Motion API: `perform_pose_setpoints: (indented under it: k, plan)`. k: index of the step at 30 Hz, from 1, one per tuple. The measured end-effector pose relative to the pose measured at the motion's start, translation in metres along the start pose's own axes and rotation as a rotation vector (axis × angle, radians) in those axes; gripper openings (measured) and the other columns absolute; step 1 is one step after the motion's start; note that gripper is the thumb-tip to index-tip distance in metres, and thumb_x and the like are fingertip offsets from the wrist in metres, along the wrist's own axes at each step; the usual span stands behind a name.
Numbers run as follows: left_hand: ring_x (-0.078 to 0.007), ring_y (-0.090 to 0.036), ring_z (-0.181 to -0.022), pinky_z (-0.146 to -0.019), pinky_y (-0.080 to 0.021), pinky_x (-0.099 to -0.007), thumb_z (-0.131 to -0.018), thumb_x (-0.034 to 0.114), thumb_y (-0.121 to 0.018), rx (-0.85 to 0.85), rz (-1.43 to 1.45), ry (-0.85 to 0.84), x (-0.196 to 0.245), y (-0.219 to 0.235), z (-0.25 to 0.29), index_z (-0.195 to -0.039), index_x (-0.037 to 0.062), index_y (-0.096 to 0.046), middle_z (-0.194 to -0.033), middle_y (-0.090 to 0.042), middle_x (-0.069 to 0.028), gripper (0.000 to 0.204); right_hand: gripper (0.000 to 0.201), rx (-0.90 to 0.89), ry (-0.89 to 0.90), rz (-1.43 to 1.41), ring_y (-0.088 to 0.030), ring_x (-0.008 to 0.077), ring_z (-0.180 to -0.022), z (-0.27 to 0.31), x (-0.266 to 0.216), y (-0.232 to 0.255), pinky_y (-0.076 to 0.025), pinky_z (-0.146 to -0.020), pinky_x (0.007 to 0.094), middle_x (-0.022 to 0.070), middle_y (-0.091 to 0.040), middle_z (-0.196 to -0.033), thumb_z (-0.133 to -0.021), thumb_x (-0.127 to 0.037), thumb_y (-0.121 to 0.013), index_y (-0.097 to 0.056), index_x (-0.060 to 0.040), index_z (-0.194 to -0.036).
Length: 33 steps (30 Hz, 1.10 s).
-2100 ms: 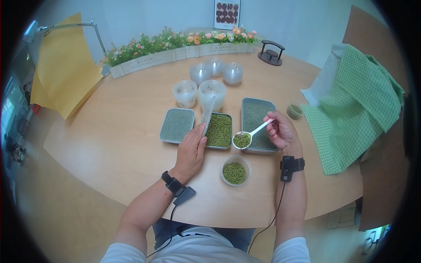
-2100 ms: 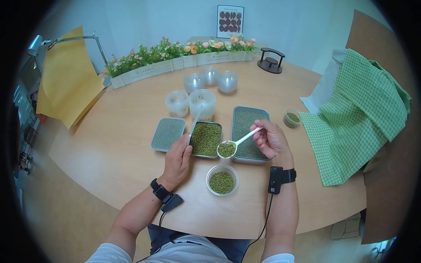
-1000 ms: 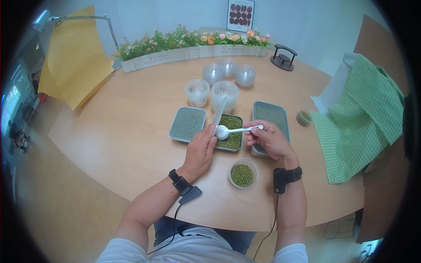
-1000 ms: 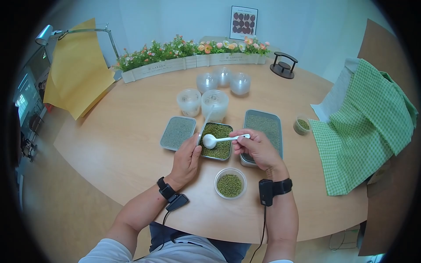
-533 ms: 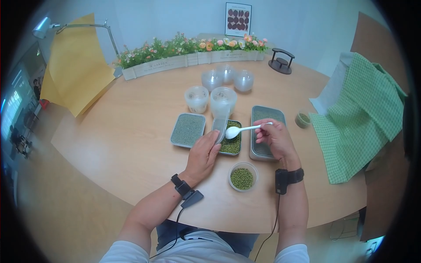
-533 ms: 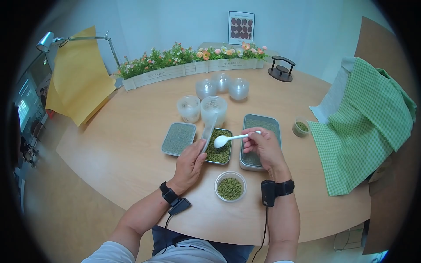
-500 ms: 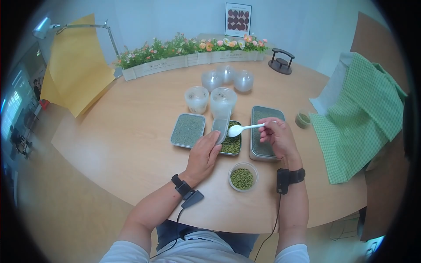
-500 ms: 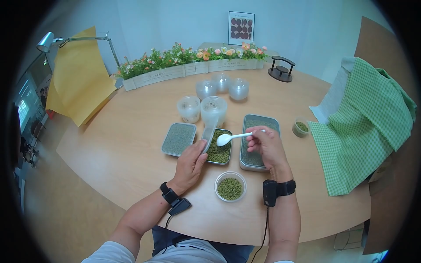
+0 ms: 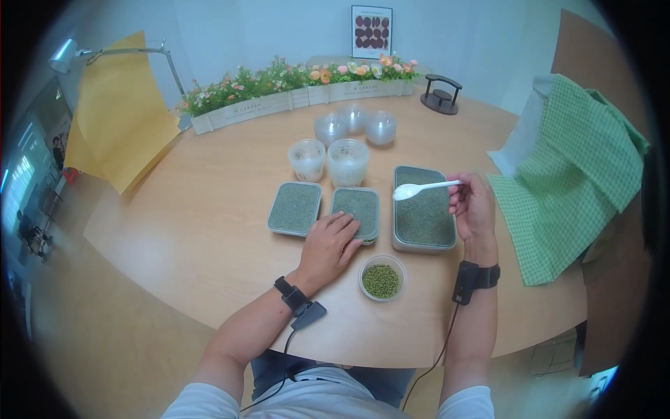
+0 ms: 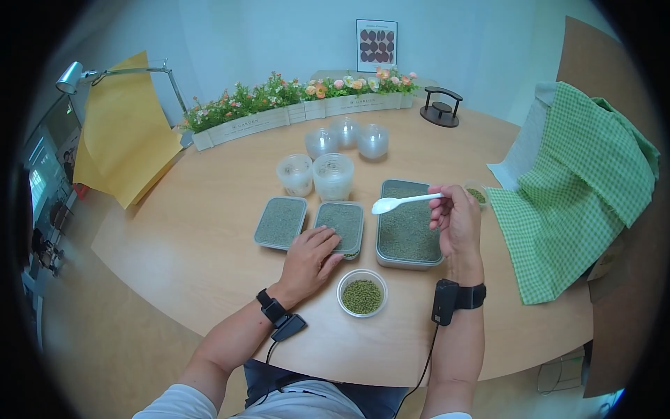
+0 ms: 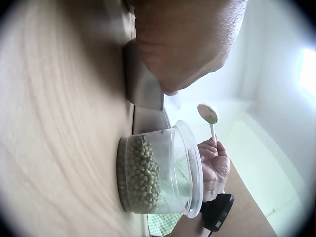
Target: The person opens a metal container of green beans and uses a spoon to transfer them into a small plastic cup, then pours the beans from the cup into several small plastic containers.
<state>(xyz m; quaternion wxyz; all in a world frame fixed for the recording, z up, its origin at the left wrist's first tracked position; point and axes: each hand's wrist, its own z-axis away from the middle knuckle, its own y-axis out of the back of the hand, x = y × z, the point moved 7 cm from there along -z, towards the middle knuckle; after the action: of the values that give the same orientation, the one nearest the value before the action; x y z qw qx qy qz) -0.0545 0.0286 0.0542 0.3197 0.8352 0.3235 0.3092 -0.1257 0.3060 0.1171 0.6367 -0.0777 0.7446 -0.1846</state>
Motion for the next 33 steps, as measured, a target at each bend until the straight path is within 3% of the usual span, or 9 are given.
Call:
perform_pose_setpoints:
  k: [8, 14, 16, 19, 22, 33]
  plan:
    - [-0.0338, -0.055, -0.125, -0.103, -0.043, -0.0464, -0.089, 0.022, -0.072, -0.041, -0.011, -0.005, 0.004, 0.000, 0.000, -0.121, 0.0036, -0.066, -0.125, -0.063, -0.0132, 0.037, 0.024, -0.013, -0.049, -0.026, -0.057, 0.0074, -0.049, 0.000, 0.004, -0.003, -0.048, -0.040, 0.0223, 0.0038, -0.064, -0.067, -0.094, -0.018, -0.057, -0.069, 0.0018, -0.092]
    - [-0.0337, -0.054, -0.119, -0.099, -0.041, -0.0464, -0.090, 0.023, -0.070, -0.105, -0.135, -0.072, 0.016, -0.001, -0.003, -0.128, 0.0138, -0.065, -0.121, -0.059, -0.0134, 0.039, 0.025, -0.036, -0.027, -0.031, -0.057, 0.0070, -0.049, 0.000, 0.003, -0.005, -0.048, -0.040, 0.0215, 0.0040, -0.064, -0.067, -0.095, -0.018, -0.057, -0.069, 0.0025, -0.092]
    - [-0.0355, -0.052, -0.126, -0.098, -0.040, -0.0469, -0.092, 0.022, -0.068, -0.181, -0.142, -0.038, 0.012, -0.007, -0.003, -0.130, 0.0173, -0.065, -0.129, -0.059, -0.0161, 0.038, 0.025, -0.037, -0.021, -0.042, -0.056, 0.0070, -0.049, 0.003, 0.000, -0.007, -0.048, -0.040, 0.0214, 0.0041, -0.063, -0.067, -0.095, -0.018, -0.056, -0.069, 0.0028, -0.091]
    - [-0.0355, -0.050, -0.132, -0.099, -0.040, -0.0474, -0.093, 0.021, -0.066, -0.123, -0.241, -0.117, 0.016, -0.008, -0.003, -0.131, 0.0169, -0.065, -0.137, -0.057, -0.0170, 0.038, 0.024, -0.047, -0.018, -0.058, -0.056, 0.0070, -0.049, 0.005, -0.002, -0.011, -0.048, -0.040, 0.0215, 0.0042, -0.063, -0.068, -0.095, -0.017, -0.056, -0.069, 0.0033, -0.091]
    - [-0.0346, -0.049, -0.136, -0.100, -0.040, -0.0473, -0.094, 0.020, -0.065, -0.194, -0.251, -0.103, 0.013, -0.014, -0.002, -0.131, 0.0167, -0.064, -0.142, -0.056, -0.0165, 0.037, 0.024, -0.050, -0.018, -0.071, -0.055, 0.0071, -0.050, 0.007, -0.005, -0.012, -0.047, -0.041, 0.0216, 0.0042, -0.063, -0.068, -0.095, -0.016, -0.055, -0.069, 0.0035, -0.091]
    - [-0.0336, -0.049, -0.134, -0.103, -0.039, -0.0455, -0.093, 0.017, -0.064, -0.300, -0.344, -0.158, 0.015, -0.014, -0.004, -0.139, 0.0158, -0.056, -0.140, -0.056, -0.0141, 0.047, 0.023, -0.070, 0.021, -0.125, -0.054, 0.0073, -0.051, 0.018, -0.023, -0.018, -0.047, -0.042, 0.0226, 0.0041, -0.063, -0.069, -0.094, -0.017, -0.056, -0.068, 0.0028, -0.092]
